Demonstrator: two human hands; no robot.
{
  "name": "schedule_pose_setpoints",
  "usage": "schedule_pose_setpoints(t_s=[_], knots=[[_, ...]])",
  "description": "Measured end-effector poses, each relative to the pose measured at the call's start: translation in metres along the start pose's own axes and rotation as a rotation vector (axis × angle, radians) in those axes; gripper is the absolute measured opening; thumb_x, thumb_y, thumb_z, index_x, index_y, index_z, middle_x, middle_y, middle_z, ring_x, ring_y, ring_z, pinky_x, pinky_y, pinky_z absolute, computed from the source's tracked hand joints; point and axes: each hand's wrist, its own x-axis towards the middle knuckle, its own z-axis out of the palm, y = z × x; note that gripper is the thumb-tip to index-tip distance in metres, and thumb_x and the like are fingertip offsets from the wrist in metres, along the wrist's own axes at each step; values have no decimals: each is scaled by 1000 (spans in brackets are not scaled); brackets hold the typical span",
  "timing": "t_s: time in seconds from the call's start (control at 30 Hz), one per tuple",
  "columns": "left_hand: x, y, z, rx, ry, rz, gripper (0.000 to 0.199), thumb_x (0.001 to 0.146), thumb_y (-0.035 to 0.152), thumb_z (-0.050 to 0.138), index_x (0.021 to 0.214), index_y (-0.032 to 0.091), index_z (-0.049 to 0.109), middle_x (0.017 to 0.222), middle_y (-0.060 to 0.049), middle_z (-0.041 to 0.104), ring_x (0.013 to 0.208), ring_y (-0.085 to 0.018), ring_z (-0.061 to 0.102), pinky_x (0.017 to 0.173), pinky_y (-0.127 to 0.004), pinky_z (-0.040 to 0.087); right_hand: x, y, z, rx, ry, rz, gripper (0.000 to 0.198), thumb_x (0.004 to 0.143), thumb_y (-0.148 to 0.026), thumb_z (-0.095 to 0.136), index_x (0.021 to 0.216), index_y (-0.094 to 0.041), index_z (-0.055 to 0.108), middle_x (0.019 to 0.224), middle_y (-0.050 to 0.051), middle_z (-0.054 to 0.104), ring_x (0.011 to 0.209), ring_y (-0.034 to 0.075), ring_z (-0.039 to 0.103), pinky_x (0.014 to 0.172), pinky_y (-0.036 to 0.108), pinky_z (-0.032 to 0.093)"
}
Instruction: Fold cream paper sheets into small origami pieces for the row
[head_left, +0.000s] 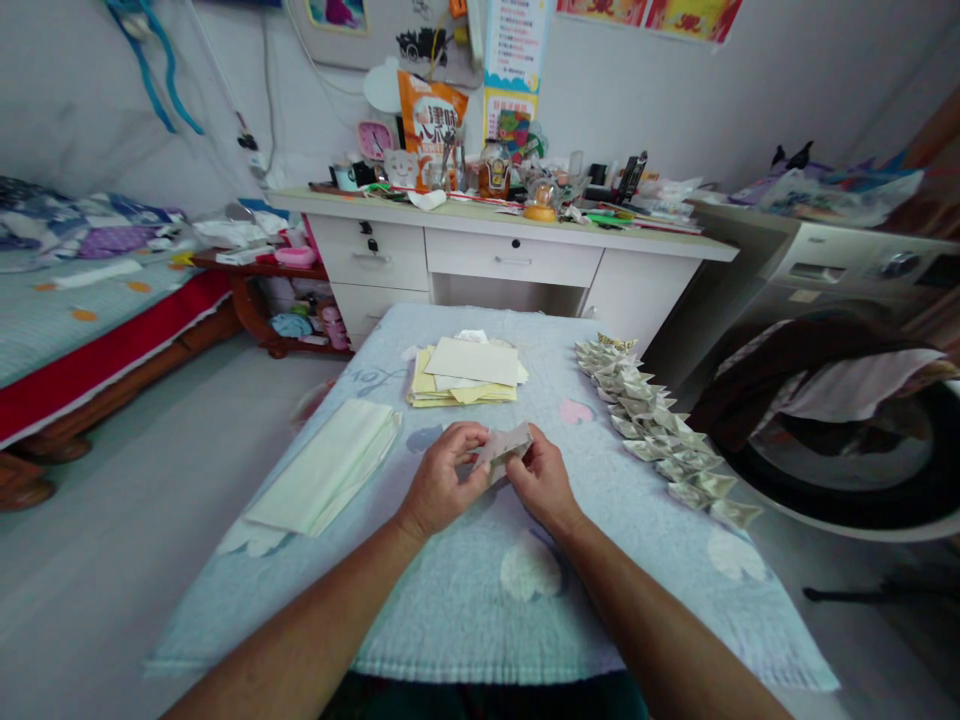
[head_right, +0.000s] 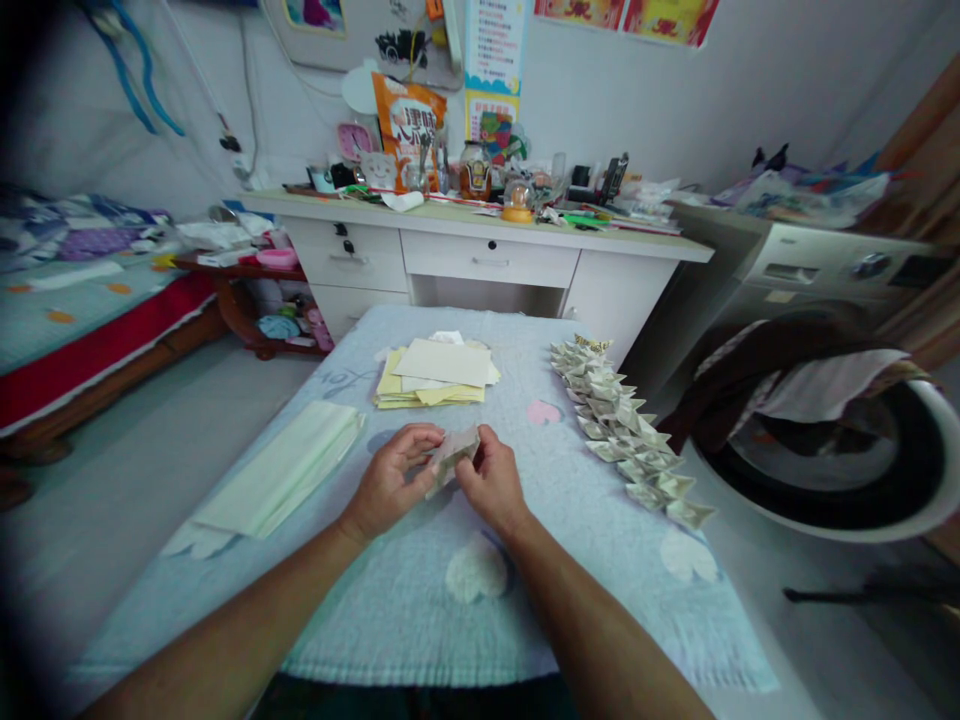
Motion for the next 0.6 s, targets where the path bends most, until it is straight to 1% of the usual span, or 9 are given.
schedule_pose_setpoints(t_s=[0.1, 0.17, 0.27, 0.33, 0.4, 0.5, 0.6], knots=[[-1, 3, -1, -23, -4, -7, 24, 84, 20, 54, 108, 19, 54, 115, -9, 59, 104, -20, 63, 87, -31, 53, -1, -1, 1, -71, 30, -17, 6, 74, -16, 50, 78, -21, 48, 63, -6, 47, 57, 11, 43, 53, 21, 34], [-1, 4, -2, 9, -6, -14, 24, 87, 22, 51, 111, 18, 53, 111, -9, 63, 102, -20, 65, 86, -31, 53, -1, -3, 1, -92, 29, -34, 5, 76, -17, 50, 79, -21, 49, 64, -5, 48, 58, 11, 43, 54, 22, 34], [-1, 4, -1, 177, 3, 10, 28, 88, 23, 47, 115, 19, 52, 108, -9, 66, 95, -20, 67, 84, -32, 53, -1, -4, 1, -113, 26, -55, 5, 77, -17, 50, 80, -21, 50, 65, -5, 49, 58, 12, 44, 55, 22, 34], [-2, 2, 3, 294, 16, 41, 34, 85, 21, 50, 119, 20, 50, 112, -9, 66, 90, -19, 67, 82, -32, 54, -1, -5, 1, -127, 27, -62, 7, 76, -15, 49, 80, -21, 49, 65, -5, 49, 58, 11, 44, 55, 22, 34], [-1, 1, 7, 363, 31, 58, 43, 81, 18, 54, 123, 22, 47, 114, -8, 65, 84, -17, 68, 80, -31, 54, -1, -5, 1, -133, 24, -65, 11, 74, -12, 49, 80, -21, 49, 66, -5, 50, 59, 11, 45, 56, 22, 34], [0, 0, 12, 384, 47, 20, 52, 77, 14, 55, 127, 23, 43, 114, -8, 65, 77, -15, 68, 76, -30, 54, -2, -6, 2, -117, 0, -70, 18, 70, -9, 48, 83, -21, 50, 69, -5, 52, 60, 11, 45, 56, 22, 34], [1, 1, 12, 329, 16, -50, 52, 78, 14, 54, 128, 23, 41, 111, -7, 66, 73, -15, 67, 69, -28, 53, -3, -7, 2, -95, -39, -81, 24, 67, -7, 47, 86, -21, 50, 67, -6, 50, 59, 11, 46, 56, 22, 35]])
